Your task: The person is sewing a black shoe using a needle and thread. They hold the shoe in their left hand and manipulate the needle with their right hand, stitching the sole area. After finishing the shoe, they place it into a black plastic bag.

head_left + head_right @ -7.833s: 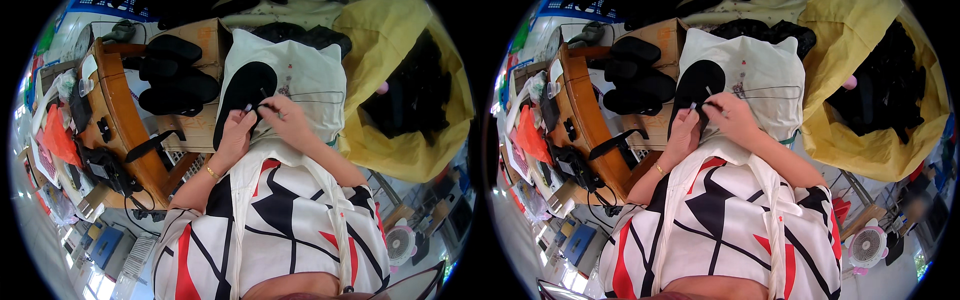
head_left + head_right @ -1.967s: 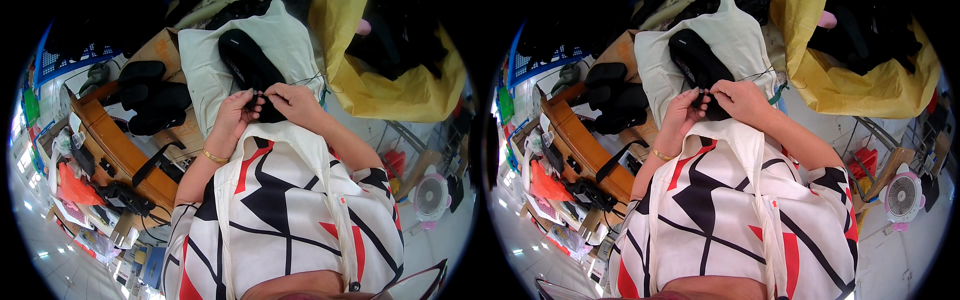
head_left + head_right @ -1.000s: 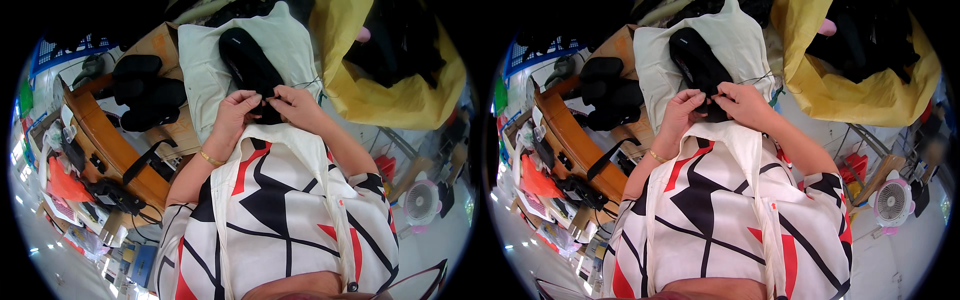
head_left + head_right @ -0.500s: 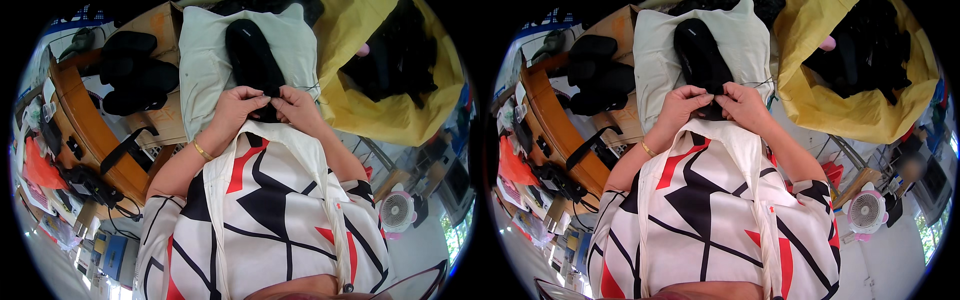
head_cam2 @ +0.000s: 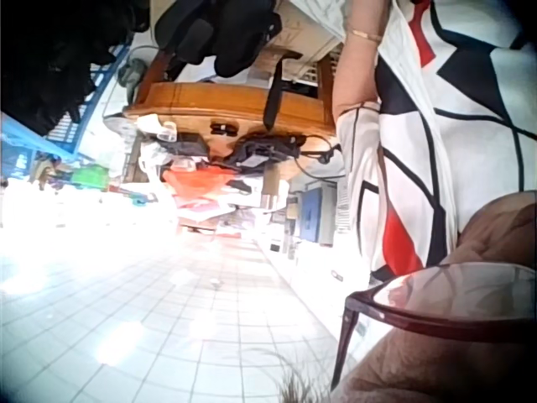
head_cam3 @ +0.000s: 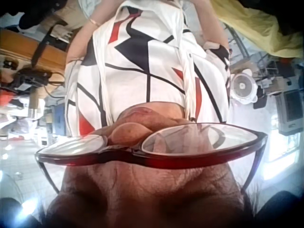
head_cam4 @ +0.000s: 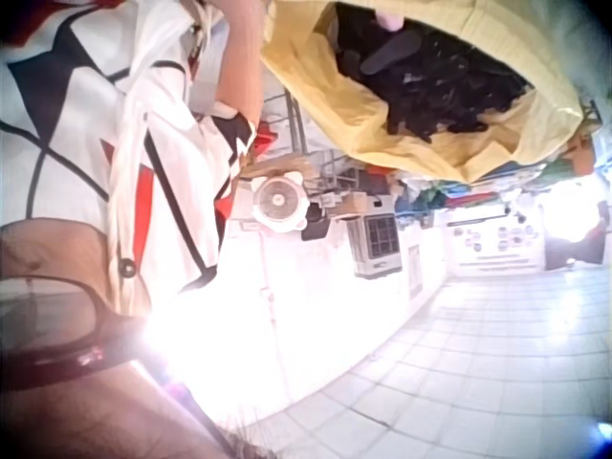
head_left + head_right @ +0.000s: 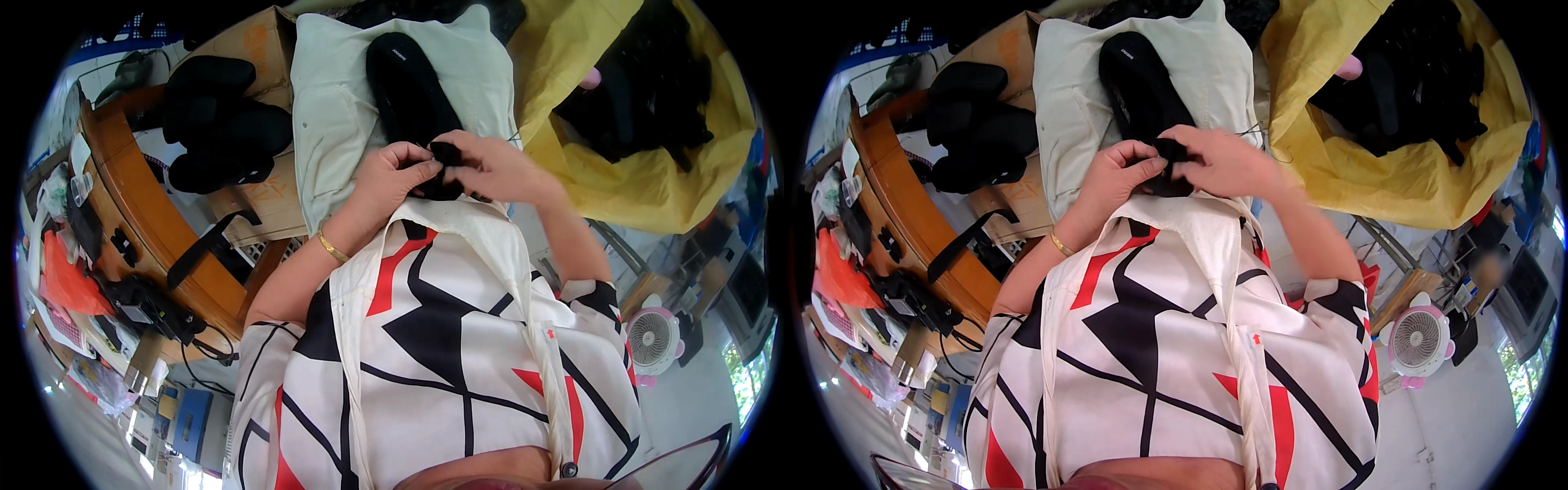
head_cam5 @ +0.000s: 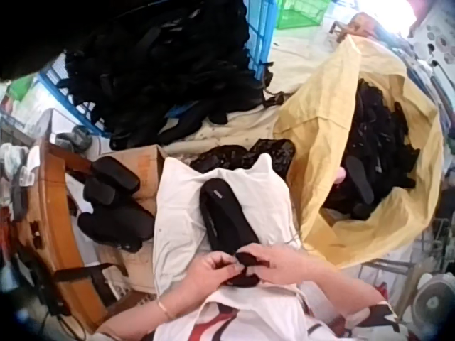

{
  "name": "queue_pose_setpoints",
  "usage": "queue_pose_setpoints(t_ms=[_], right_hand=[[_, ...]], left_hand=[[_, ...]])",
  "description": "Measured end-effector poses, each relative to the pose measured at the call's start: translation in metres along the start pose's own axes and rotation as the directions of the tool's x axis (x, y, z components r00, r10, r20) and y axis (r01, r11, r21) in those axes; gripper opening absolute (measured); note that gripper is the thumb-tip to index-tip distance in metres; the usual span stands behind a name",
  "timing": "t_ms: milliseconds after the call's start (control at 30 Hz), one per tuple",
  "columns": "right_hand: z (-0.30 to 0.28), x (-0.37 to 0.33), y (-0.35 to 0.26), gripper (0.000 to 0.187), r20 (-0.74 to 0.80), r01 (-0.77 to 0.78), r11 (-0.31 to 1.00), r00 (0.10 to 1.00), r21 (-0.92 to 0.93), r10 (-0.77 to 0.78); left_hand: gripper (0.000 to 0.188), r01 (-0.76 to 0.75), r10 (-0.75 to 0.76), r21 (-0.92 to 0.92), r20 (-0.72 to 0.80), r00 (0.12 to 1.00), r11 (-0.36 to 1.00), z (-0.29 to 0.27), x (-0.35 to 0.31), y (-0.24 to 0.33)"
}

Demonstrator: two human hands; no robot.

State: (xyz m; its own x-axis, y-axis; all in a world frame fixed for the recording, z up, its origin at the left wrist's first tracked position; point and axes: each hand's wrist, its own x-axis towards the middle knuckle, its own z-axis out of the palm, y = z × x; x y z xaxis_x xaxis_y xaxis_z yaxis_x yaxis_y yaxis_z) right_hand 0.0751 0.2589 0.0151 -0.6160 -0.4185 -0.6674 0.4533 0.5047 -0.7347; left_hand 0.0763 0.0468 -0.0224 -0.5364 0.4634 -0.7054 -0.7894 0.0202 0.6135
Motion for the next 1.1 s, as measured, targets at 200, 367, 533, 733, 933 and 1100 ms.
queue_pose_setpoints(t_ms=[200, 367, 533, 733, 933, 1100], right_hand=[[-0.01, 0.028, 0.013, 0.033, -0.165, 0.305, 0.752, 0.863, -0.585, -0.478], [0.007, 0.05, 0.03, 0.028, -0.281, 0.409, 0.859, 0.824, -0.307, -0.492], [0.042, 0.05, 0.03, 0.014, -0.388, 0.46, 0.876, 0.841, 0.144, -0.378], [0.024, 0.023, 0.004, 0.007, -0.496, 0.472, 0.87, 0.727, -0.141, -0.475], [0.044, 0.032, -0.002, 0.006, -0.421, 0.542, 0.63, 0.47, -0.556, -0.776], [0.041, 0.027, -0.027, 0.009, -0.531, 0.67, 0.57, 0.297, -0.476, -0.793]], left_hand=[[0.014, -0.03, 0.033, -0.076, 0.04, 0.999, 0.997, 0.005, -0.006, 0.005], [0.014, -0.073, 0.073, 0.007, 0.035, 0.997, 0.997, -0.005, -0.014, 0.027], [0.013, -0.109, 0.117, 0.332, -0.005, 0.993, 0.937, -0.024, -0.015, 0.032], [0.012, -0.216, 0.243, 0.463, 0.002, 0.97, 0.86, -0.021, -0.013, 0.023], [0.004, -0.324, 0.369, 0.535, 0.026, 0.929, 0.78, -0.017, -0.016, 0.021], [0.011, -0.314, 0.328, 0.509, 0.065, 0.942, 0.802, -0.024, -0.014, 0.015]])
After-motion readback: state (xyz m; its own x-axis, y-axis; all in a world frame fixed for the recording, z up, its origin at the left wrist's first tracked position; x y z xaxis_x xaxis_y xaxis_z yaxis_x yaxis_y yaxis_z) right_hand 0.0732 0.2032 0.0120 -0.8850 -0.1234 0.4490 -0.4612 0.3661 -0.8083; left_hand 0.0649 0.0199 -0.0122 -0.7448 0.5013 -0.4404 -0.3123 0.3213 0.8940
